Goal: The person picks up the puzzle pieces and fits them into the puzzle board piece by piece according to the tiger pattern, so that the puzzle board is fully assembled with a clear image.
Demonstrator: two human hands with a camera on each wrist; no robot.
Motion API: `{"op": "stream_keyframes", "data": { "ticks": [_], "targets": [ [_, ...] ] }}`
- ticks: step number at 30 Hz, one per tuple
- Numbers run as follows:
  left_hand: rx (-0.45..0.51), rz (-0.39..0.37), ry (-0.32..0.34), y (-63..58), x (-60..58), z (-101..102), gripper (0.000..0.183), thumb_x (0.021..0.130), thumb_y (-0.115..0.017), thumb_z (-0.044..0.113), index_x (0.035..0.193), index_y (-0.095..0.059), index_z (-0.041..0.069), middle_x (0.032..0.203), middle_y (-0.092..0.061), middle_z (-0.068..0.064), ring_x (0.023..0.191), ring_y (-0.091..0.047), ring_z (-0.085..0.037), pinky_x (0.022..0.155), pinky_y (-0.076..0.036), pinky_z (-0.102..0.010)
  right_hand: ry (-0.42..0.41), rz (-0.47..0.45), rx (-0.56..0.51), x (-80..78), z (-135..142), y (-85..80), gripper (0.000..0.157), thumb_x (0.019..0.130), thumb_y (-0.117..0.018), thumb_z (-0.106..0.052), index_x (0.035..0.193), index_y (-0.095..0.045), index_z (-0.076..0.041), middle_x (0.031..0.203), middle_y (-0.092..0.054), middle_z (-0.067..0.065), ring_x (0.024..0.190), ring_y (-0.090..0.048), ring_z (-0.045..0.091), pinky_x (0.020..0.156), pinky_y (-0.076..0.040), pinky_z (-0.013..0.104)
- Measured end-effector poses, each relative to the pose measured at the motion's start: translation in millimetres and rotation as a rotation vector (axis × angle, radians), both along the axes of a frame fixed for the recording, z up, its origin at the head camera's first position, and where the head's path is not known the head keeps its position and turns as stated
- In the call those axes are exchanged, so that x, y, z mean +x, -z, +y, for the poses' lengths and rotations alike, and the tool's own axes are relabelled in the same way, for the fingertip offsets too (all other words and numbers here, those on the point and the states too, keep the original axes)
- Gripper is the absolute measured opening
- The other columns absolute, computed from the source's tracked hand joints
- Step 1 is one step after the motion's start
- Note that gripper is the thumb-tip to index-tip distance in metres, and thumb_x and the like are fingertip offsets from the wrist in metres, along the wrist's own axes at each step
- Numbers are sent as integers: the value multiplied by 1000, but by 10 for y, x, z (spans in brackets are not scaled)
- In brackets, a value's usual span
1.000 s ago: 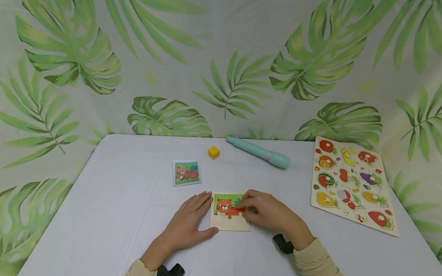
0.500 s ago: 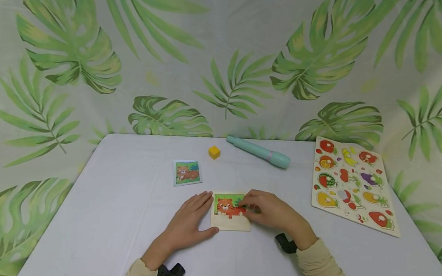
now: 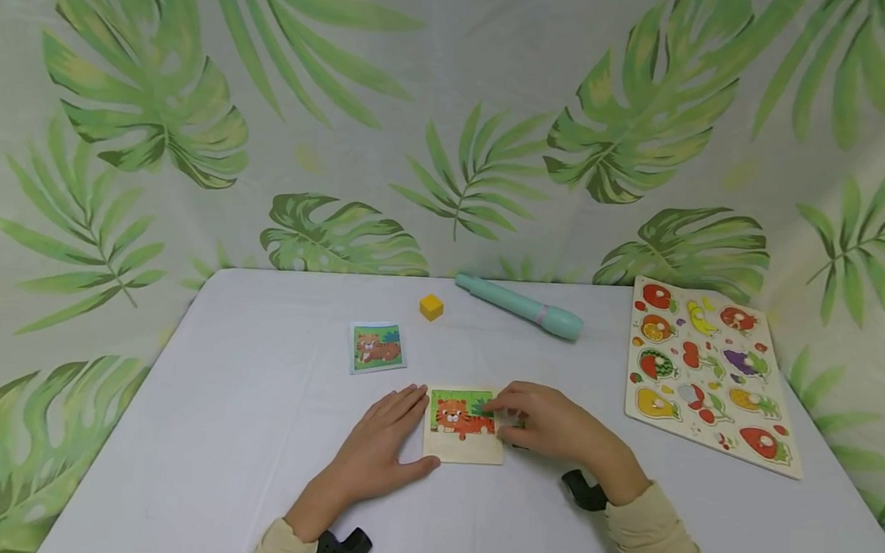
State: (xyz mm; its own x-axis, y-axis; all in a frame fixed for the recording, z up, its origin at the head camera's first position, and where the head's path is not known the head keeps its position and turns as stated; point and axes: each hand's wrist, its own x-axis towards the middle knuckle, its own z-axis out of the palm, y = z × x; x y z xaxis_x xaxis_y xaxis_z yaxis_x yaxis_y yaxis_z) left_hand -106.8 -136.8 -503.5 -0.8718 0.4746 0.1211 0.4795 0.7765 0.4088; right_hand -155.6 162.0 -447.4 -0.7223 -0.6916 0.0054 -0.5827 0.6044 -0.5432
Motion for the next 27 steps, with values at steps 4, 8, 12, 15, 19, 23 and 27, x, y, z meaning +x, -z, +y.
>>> {"op": "stream_keyframes", "data": {
  "ticks": [4, 8, 12, 15, 19, 23, 27],
  "targets": [
    [7, -8, -1, -12, 5, 2, 90, 92, -68, 57, 159, -39, 5, 168, -33, -6, 157, -27, -21, 129, -24, -42, -6, 3, 0, 13, 49, -4, 31, 92, -78, -16, 123, -75, -12, 112, -70, -3, 88, -64, 10, 77, -58, 26],
    [9, -11, -2, -14, 7, 3, 90, 92, -69, 57, 159, -39, 5, 168, -33, -6, 157, -27, -22, 129, -24, -42, -10, 2, -1, 18, 99, 4, 31, 92, -79, -15, 123, -75, -12, 111, -71, -2, 88, -64, 9, 77, -59, 27],
    [5, -12, -2, -18, 8, 4, 89, 92, -69, 57, 159, -39, 5, 168, -33, -6, 156, -28, -22, 129, -24, -42, 3, -4, 12, 28, 147, -4, 31, 92, -79, -15, 123, -75, -12, 110, -70, -3, 87, -63, 8, 76, -59, 27],
    [5, -14, -1, -20, 8, 5, 90, 92, -69, 57, 158, -40, 5, 168, -34, -6, 156, -28, -22, 129, -23, -42, 9, 2, 25, 43, 179, -13, 32, 91, -79, -15, 123, -75, -12, 110, -70, -3, 88, -63, 8, 77, -59, 27],
    [3, -16, -1, -17, 6, 5, 90, 92, -69, 57, 158, -40, 5, 168, -33, -6, 157, -27, -22, 129, -23, -42, 15, 12, 31, 67, 214, -17, 33, 91, -79, -16, 123, -74, -11, 111, -71, -2, 88, -62, 9, 76, -58, 27],
    [-1, -21, -3, -15, 5, 3, 90, 92, -68, 58, 159, -39, 6, 168, -32, -5, 157, -27, -21, 129, -23, -42, 26, 19, 37, 85, 250, -4, 33, 91, -80, -18, 123, -74, -12, 111, -71, -3, 90, -61, 9, 77, -57, 28],
    [-2, -25, -3, -9, 4, 1, 90, 92, -68, 58, 159, -39, 6, 169, -32, -5, 157, -27, -21, 129, -23, -42, 36, 32, 60, 96, 287, 20, 34, 91, -80, -20, 124, -74, -14, 112, -71, -5, 96, -61, 10, 83, -58, 30]
  ]
}}
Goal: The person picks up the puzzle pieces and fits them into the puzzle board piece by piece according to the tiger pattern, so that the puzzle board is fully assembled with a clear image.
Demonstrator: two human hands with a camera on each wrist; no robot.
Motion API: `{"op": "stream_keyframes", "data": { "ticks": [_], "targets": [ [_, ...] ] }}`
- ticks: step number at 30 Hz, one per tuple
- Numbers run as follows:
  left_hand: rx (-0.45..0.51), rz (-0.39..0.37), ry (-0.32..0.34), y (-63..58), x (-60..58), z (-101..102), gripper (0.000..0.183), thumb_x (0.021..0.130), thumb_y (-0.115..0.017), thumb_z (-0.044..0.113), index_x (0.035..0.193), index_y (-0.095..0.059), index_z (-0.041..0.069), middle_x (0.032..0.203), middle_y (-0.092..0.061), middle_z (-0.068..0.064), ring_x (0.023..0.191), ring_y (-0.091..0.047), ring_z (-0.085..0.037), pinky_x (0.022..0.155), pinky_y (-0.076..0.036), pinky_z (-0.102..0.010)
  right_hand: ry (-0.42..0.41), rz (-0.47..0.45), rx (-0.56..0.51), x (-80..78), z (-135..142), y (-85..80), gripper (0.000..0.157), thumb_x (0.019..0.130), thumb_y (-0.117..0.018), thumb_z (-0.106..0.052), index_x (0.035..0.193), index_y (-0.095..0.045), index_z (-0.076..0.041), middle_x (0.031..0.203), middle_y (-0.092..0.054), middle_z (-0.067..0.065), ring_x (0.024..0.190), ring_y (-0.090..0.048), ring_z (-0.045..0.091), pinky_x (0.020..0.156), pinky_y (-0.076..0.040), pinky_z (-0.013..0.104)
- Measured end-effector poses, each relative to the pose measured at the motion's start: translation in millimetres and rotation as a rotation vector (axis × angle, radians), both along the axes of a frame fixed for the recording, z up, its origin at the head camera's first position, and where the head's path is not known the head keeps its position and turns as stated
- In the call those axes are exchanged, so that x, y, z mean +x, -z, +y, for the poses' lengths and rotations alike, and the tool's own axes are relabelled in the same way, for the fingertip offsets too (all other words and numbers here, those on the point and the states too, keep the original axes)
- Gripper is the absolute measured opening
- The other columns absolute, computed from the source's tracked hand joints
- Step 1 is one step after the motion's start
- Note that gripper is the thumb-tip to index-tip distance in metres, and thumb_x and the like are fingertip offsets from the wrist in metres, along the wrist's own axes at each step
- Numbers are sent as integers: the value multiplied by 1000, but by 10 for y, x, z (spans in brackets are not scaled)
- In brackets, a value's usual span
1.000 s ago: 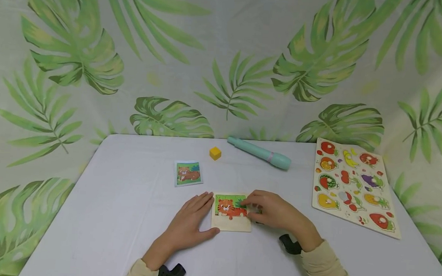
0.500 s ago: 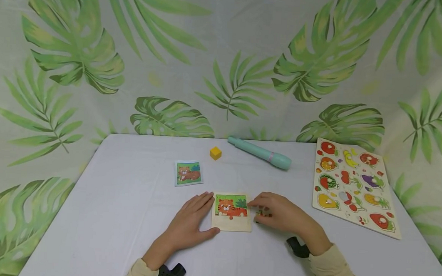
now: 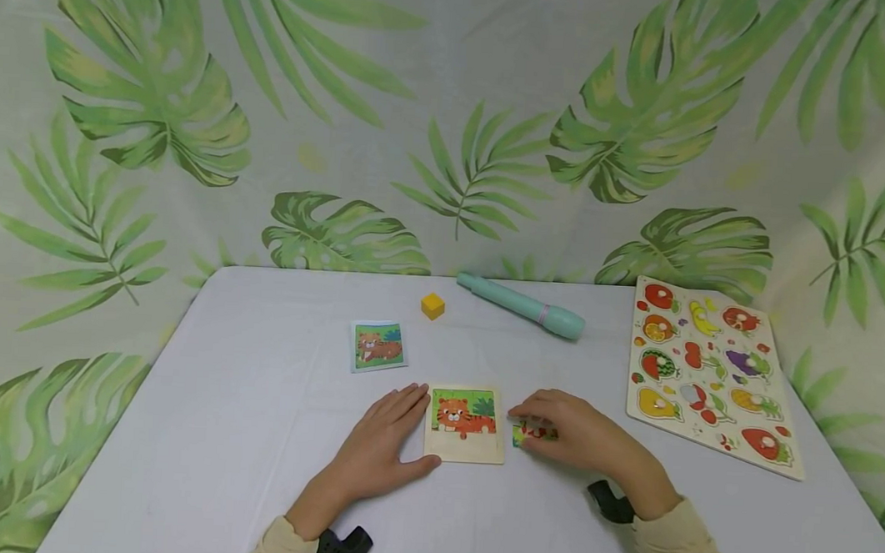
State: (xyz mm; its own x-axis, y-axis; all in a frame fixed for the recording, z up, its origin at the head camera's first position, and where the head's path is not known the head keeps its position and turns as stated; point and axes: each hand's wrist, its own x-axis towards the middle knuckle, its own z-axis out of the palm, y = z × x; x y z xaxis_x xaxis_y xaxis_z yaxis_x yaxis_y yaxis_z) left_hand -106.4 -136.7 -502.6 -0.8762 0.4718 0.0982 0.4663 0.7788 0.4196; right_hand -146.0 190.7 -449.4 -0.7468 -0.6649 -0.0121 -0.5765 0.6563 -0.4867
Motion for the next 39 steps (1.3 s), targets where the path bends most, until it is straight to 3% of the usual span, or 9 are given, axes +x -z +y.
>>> {"op": "stream_keyframes", "data": {
  "ticks": [10, 20, 39],
  "targets": [
    [7, -8, 1, -30, 7, 3, 89, 92, -68, 58, 159, -39, 5, 168, -33, -6, 157, -27, -22, 129, -23, -42, 11, 25, 40, 10, 94, 17, 34, 91, -80, -24, 123, -75, -14, 111, -71, -8, 98, -61, 9, 86, -57, 32],
    [2, -7, 3, -17, 3, 3, 89, 92, -68, 57, 158, -40, 5, 168, -33, -6, 157, -27, -22, 129, -23, -43, 32, 8, 55, 13, 131, 58, 37, 88, -83, -26, 122, -75, -16, 106, -68, -12, 90, -54, 6, 77, -53, 25],
    [2, 0, 3, -1, -1, -2, 90, 92, -68, 58, 159, -39, 6, 168, -33, -6, 157, -27, -22, 129, -23, -42, 34, 15, 60, 13, 111, 74, 36, 89, -82, -25, 123, -75, -15, 106, -69, -11, 93, -55, 5, 81, -55, 27]
  ]
}}
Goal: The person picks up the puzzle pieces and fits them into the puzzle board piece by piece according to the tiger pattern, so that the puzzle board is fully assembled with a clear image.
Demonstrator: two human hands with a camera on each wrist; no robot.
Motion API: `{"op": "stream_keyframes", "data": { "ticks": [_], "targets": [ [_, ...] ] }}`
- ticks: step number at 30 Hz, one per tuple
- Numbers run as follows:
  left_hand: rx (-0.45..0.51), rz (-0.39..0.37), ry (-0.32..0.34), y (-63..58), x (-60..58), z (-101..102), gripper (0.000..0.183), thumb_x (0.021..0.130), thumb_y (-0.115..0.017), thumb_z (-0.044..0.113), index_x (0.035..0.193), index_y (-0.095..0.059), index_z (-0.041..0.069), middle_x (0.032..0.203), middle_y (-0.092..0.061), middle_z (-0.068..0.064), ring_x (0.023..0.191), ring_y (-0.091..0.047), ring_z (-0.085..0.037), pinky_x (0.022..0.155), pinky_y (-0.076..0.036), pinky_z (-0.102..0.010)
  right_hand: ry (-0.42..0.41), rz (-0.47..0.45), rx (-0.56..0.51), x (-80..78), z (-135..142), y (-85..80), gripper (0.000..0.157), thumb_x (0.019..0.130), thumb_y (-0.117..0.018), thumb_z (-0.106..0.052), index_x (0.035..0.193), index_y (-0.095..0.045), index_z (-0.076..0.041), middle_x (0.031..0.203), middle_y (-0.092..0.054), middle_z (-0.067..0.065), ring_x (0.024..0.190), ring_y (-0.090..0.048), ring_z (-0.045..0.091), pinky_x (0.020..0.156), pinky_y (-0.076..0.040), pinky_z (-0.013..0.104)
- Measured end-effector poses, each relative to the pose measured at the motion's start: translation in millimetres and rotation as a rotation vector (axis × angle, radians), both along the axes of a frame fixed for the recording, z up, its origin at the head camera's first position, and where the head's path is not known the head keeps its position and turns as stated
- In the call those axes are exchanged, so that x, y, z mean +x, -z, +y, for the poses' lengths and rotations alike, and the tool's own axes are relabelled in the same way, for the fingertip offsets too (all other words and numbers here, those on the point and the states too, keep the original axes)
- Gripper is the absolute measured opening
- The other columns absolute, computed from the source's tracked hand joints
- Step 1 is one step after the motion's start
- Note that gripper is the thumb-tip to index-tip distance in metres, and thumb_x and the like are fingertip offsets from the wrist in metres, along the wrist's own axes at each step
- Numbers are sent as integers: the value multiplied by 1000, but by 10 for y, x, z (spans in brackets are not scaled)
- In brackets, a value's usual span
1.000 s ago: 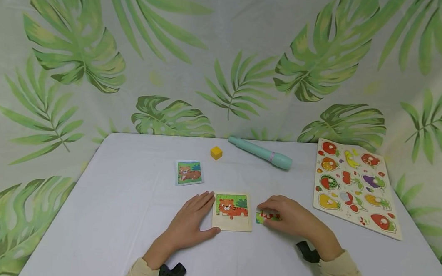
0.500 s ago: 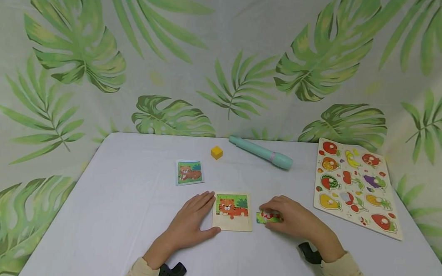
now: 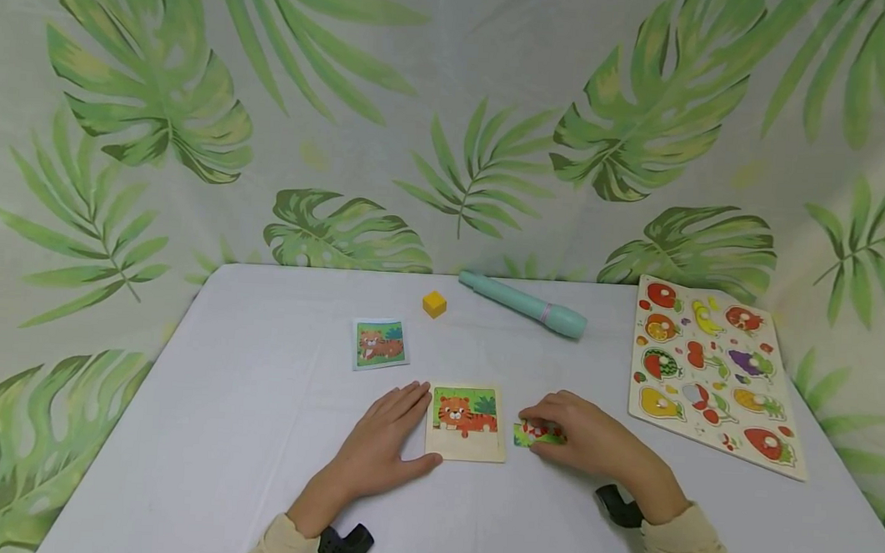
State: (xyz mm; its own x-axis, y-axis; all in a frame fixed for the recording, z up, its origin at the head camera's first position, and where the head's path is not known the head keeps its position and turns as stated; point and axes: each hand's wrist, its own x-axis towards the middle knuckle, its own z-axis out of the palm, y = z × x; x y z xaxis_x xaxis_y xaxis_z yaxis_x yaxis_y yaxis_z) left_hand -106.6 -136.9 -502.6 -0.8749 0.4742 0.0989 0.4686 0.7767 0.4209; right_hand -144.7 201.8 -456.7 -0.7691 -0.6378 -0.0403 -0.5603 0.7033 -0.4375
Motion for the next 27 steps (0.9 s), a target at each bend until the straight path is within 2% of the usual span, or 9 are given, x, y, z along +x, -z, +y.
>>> {"op": "stream_keyframes", "data": {
  "ticks": [27],
  "targets": [
    [13, -15, -4, -30, 6, 10, 89, 92, -69, 57, 159, -39, 5, 168, -33, -6, 157, -27, -22, 129, -22, -43, 8, 13, 9, -18, -27, -19, 33, 85, -84, -24, 117, -77, -17, 103, -70, -13, 91, -56, 5, 80, -56, 27]
  ]
}}
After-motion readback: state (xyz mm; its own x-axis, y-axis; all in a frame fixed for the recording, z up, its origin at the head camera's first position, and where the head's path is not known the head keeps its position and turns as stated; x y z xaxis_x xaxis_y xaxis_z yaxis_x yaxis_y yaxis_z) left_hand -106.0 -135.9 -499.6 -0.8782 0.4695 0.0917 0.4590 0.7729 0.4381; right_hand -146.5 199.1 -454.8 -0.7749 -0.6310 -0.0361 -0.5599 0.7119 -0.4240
